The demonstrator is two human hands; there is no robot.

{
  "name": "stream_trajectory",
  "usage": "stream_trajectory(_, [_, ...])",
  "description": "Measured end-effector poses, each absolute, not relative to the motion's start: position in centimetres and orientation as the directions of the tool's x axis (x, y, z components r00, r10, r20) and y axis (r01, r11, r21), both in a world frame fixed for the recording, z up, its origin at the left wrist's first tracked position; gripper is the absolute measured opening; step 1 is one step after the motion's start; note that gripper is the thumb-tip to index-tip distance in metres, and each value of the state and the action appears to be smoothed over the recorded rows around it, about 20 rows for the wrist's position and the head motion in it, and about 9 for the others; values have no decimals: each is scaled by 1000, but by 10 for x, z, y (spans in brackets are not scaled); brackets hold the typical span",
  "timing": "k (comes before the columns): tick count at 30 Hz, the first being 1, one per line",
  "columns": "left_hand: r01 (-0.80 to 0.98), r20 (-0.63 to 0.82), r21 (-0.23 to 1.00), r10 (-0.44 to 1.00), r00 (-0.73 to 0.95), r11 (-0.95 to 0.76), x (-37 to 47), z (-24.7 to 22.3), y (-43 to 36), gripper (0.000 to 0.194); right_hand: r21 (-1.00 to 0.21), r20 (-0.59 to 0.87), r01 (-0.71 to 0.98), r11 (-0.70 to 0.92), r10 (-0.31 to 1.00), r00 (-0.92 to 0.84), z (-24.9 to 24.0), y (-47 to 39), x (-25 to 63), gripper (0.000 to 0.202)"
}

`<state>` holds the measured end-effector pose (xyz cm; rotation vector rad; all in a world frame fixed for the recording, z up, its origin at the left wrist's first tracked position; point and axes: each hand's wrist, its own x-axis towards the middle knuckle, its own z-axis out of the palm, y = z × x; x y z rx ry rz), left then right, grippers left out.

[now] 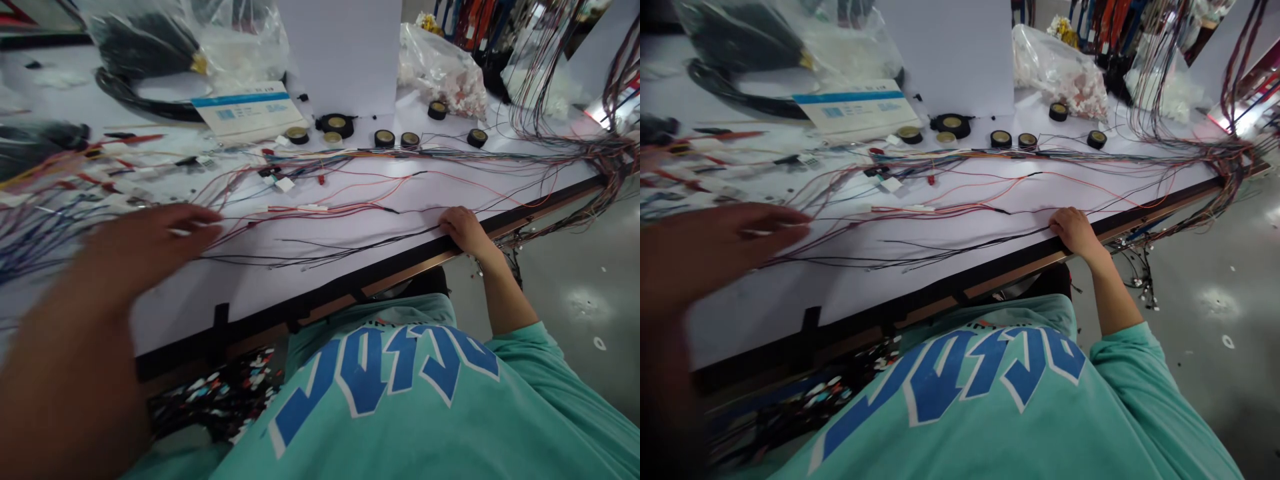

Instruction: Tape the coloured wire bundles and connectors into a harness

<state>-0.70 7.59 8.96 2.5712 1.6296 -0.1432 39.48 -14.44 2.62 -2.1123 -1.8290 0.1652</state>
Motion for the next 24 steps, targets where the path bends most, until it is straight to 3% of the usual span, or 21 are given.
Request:
stream_trajectory(2, [825, -192, 213, 805, 561, -524, 48, 102, 32, 45, -389, 122, 914, -111, 978, 170, 27, -146, 397, 19])
stream_trajectory(4, [701, -265, 322, 650, 712, -637, 98, 107, -2, 39, -457, 128, 886, -83, 979, 157, 27, -147, 399, 19])
stream_trajectory(8, [450, -171, 318, 416, 893, -835, 167, 96, -35, 35, -564, 155, 826, 4, 983, 101, 26, -149, 402, 22])
stream_trajectory(12, [421, -154, 284, 393, 907, -861, 205, 80, -42, 29, -605, 169, 794, 52, 983, 65, 22, -150, 403, 23])
stream_trajectory(16, [437, -169, 334, 403, 899, -835, 224, 73, -43, 25, -620, 189, 780, 83, 981, 46, 19, -150, 403, 24])
stream_trajectory(24, [513, -245, 556, 461, 853, -654, 235, 66, -39, 16, -624, 191, 775, 98, 981, 30, 19, -151, 402, 26])
